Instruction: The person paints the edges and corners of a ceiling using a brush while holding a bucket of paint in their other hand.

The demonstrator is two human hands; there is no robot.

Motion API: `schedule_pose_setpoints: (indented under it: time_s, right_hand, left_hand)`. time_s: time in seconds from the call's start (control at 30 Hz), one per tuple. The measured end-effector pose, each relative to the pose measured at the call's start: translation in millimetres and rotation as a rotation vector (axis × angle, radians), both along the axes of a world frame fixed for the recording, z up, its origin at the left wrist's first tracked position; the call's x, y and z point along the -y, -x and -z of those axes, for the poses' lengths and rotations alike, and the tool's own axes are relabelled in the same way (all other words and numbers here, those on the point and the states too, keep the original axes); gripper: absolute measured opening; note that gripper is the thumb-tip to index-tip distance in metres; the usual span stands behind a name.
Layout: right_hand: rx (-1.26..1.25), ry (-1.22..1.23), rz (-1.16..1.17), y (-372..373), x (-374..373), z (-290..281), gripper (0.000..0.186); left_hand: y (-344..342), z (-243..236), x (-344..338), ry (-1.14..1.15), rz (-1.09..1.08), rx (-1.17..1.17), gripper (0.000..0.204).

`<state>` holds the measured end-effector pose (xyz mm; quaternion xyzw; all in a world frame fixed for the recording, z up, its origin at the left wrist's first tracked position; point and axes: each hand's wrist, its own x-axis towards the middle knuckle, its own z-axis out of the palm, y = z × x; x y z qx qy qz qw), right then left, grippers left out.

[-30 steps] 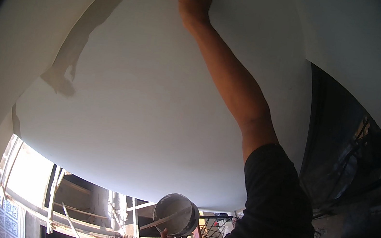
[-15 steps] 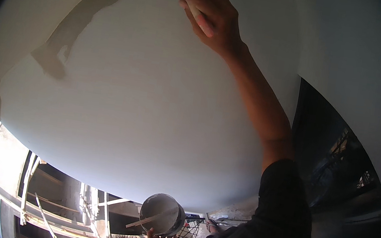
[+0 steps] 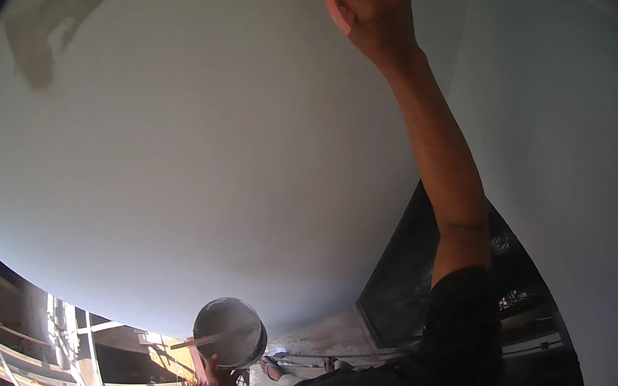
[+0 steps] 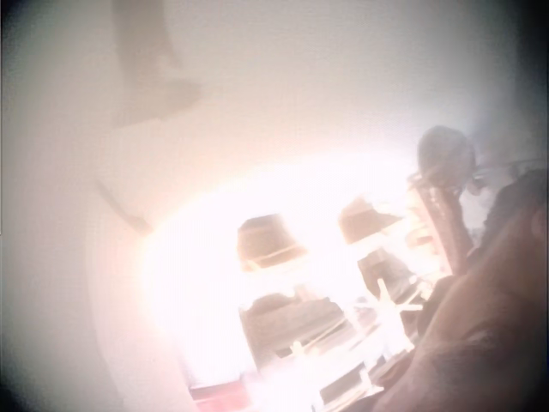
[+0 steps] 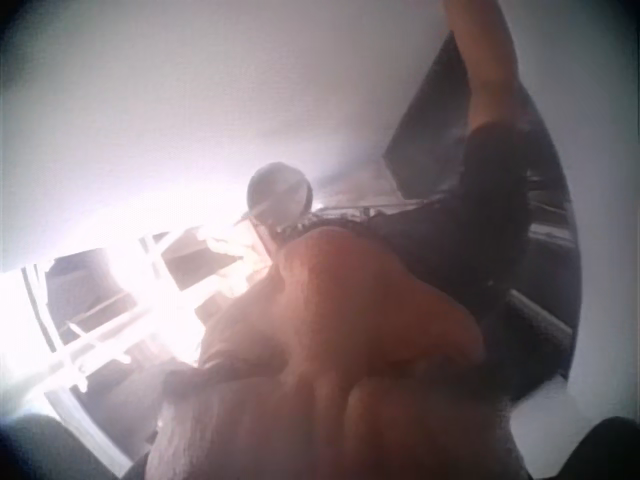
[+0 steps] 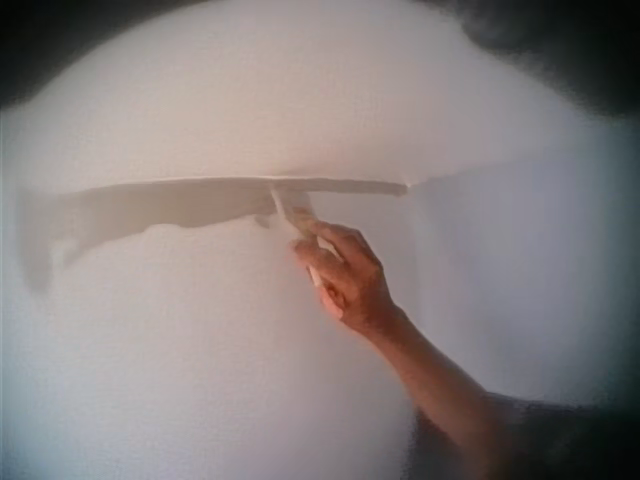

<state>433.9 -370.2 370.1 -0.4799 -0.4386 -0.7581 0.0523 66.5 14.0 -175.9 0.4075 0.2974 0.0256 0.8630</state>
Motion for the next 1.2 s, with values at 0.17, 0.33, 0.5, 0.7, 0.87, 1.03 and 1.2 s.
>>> schedule_pose_setpoints:
  time_s: [0.17,0.33,0.5,0.7,0.87,1.03,1.2]
  right_hand:
    - [0.04,0.044,0.052,-6,-13,-12,0.029]
    - [0.053,0.05,0.113,-1,-28,-23,0.021]
    - [0.077,0.071,0.152,5,-28,-35,0.021]
    - [0.003,0.073,0.126,29,-21,-29,0.022]
    - [0.075,0.092,0.128,7,-3,-31,0.02]
    - [0.001,0.087,0.11,8,-6,-26,0.022]
    - [0.007,0.076,0.118,7,-2,-26,0.025]
  left_hand:
    - [-8,12,-4,0.062,-0.009,-0.033,0.081]
    - [-11,9,-13,0.087,-0.017,-0.051,0.076]
    - [-22,12,-25,0.087,0.021,-0.031,0.071]
    - [-7,60,-43,0.201,-0.031,-0.036,0.072]
    - [-16,62,-51,0.142,-0.002,-0.112,0.075]
    - [-15,81,-56,0.19,-0.025,-0.11,0.075]
    - [-11,68,-43,0.103,-0.044,-0.102,0.075]
